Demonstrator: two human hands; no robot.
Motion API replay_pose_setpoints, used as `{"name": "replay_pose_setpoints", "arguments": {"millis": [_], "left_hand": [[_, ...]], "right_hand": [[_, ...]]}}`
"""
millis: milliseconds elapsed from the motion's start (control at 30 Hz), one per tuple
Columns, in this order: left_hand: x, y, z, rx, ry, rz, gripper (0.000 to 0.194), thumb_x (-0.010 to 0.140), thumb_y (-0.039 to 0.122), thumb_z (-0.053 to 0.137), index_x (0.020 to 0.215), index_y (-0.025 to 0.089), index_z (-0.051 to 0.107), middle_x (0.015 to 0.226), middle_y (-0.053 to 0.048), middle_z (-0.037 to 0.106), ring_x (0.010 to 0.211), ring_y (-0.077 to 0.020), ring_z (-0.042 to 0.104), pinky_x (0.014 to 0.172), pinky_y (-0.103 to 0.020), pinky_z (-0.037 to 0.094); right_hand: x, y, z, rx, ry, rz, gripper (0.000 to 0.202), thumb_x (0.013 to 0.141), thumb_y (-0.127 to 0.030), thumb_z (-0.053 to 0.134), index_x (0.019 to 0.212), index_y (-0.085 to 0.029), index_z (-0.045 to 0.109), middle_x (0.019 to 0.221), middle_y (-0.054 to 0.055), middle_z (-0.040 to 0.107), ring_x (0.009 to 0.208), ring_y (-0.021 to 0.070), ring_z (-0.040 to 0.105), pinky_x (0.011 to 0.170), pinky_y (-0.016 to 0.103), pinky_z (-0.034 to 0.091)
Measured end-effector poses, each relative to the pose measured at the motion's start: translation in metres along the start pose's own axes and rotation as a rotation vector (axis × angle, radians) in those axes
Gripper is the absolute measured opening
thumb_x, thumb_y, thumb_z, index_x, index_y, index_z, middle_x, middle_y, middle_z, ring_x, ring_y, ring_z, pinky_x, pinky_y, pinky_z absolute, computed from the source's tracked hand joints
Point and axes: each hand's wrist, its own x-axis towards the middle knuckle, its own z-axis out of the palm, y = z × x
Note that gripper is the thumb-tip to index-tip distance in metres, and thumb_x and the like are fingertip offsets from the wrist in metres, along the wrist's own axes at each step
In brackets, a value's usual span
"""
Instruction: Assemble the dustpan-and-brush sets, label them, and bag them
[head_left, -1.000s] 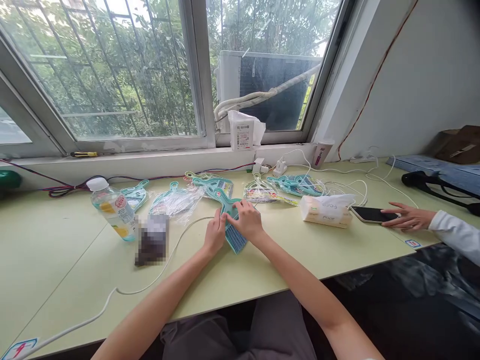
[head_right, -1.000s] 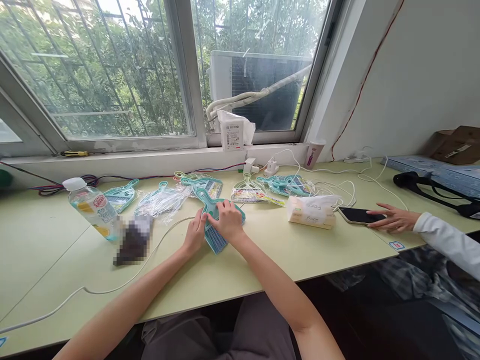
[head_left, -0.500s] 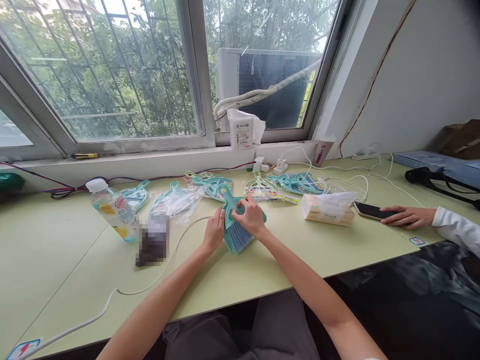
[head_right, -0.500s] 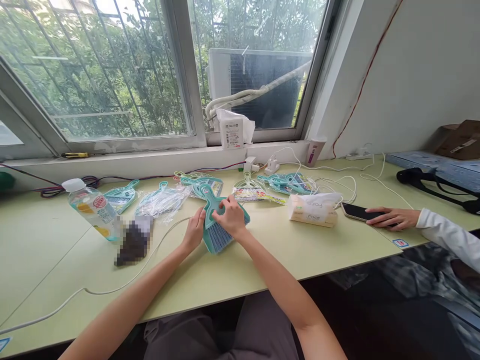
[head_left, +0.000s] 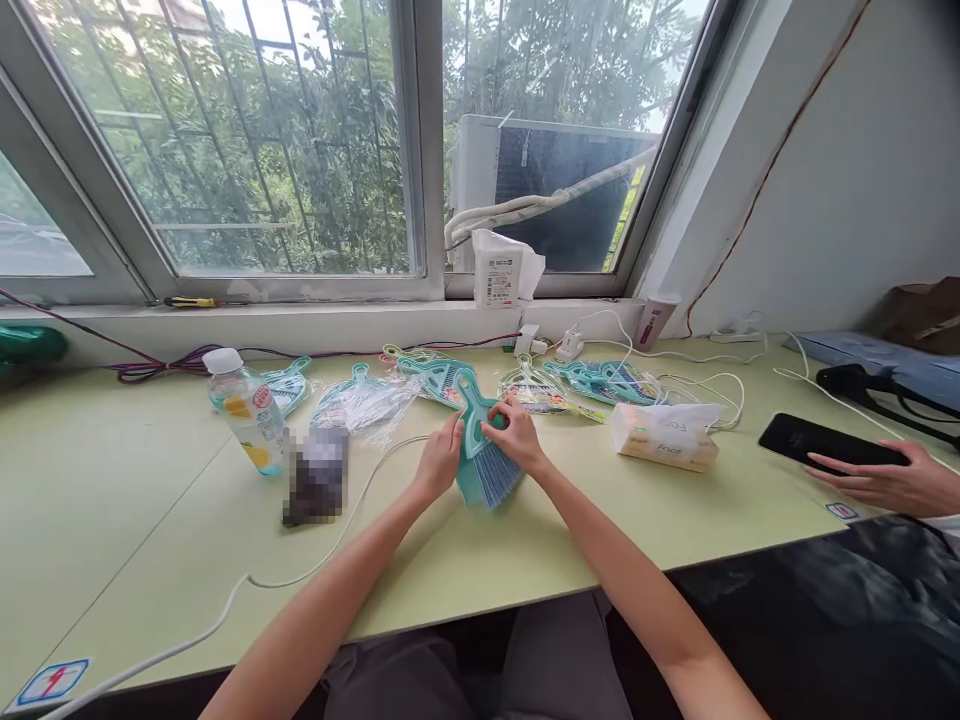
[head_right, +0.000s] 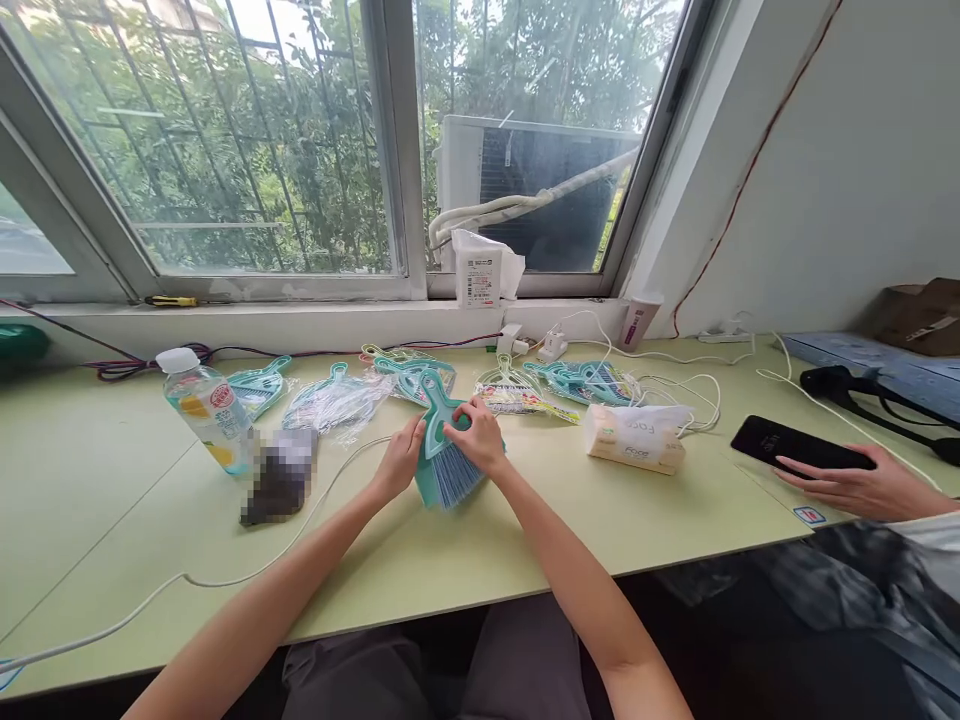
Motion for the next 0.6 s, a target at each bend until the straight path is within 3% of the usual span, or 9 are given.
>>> {"name": "replay_pose_setpoints", "arguments": {"millis": [400,600], "left_hand": [[0.0001,-0.0001,-0.0009,0.02,-0.011,-0.012,0.052,0.098,0.047,0.022,0.131,0.021,0.051,0.118,-0.01,0.066,0.1,-0.0259,0.062,0.086,-0.035,0.044],[0.0025,-0.0066,-0.0005,0.043,-0.025,-0.029,0.049,0.098,0.046,0.022,0.128,0.022,0.052,0.109,-0.008,0.068,0.089,-0.0221,0.063,0.078,-0.031,0.044]], "right_hand": [[0.0027,0.0047,-0.0012,0.115,-0.032,0.003,0.019,0.07,-0.038,0.06,0.067,-0.02,0.053,0.077,-0.001,0.042,0.065,0.0128,0.041,0.064,0.027,0.036],[0.0016,-0.003,-0.0032,0.228,-0.021,0.034,0.022,0.066,-0.038,0.062,0.062,-0.019,0.051,0.076,-0.001,0.041,0.065,0.0122,0.038,0.062,0.027,0.034]]}}
